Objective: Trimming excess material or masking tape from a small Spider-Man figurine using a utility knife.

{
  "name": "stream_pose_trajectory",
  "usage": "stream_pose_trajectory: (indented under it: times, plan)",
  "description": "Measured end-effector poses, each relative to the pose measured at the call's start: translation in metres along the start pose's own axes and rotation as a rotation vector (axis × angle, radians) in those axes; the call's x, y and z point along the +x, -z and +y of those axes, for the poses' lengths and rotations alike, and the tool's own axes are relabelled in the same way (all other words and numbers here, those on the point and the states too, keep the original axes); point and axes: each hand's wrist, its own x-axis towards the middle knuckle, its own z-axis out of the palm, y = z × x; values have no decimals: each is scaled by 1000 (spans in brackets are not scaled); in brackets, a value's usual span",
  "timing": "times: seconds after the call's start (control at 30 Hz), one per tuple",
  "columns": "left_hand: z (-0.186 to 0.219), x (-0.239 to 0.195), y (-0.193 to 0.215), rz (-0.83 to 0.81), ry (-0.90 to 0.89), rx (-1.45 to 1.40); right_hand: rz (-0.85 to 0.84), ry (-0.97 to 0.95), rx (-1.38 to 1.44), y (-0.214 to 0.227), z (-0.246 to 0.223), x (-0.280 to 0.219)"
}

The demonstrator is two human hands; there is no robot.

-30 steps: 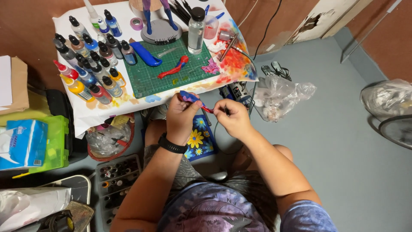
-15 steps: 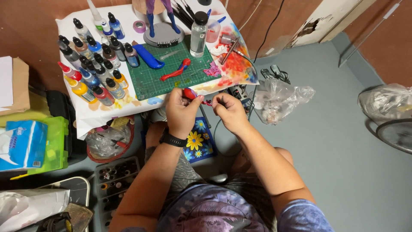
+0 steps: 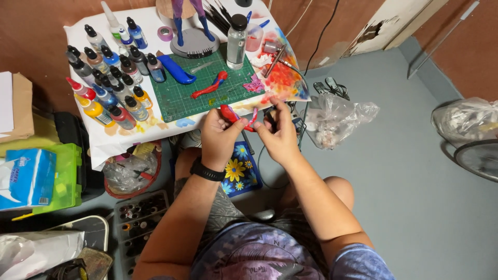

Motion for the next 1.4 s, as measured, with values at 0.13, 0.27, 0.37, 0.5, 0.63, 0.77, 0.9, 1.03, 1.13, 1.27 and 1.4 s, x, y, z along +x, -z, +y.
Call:
stream_pose_trajectory:
  times: [0.13,0.27,0.37,0.5,0.63,0.77,0.9,1.03,1.13,1.27,1.4]
  plan:
    - [3,-1,2,-33,12,-21,-45,4,19,15,-4,11]
    - [-2,0,3,-135,48,20,-268,-103,239,22,3,16]
    - [-11,1,3,-173,53,24,-325,-122,246,23,-9,17]
    - [11,-5,3,-206,90,89,-317,-175,205,25,-19,13]
    - [25,-12,0,-215,53,117,-330,-136,165,27,-17,8]
    - [21,-14,2,-221,-36,234,-329,-62,74,27,-27,9]
    - [17,-16,3,-190,-116,280,-303,13,11,27,-30,6]
    - [15,-14,4,-223,-87,244,-273,21,50,28,-33,7]
    - [11,-14,3,-276,-23,167,-263,27,60,30,-27,7]
    - [7,-15,5,-311,71,26,-236,33,76,30,-25,10]
    - [-3,-16,7,-364,156,-128,-211,85,73,28,-29,9]
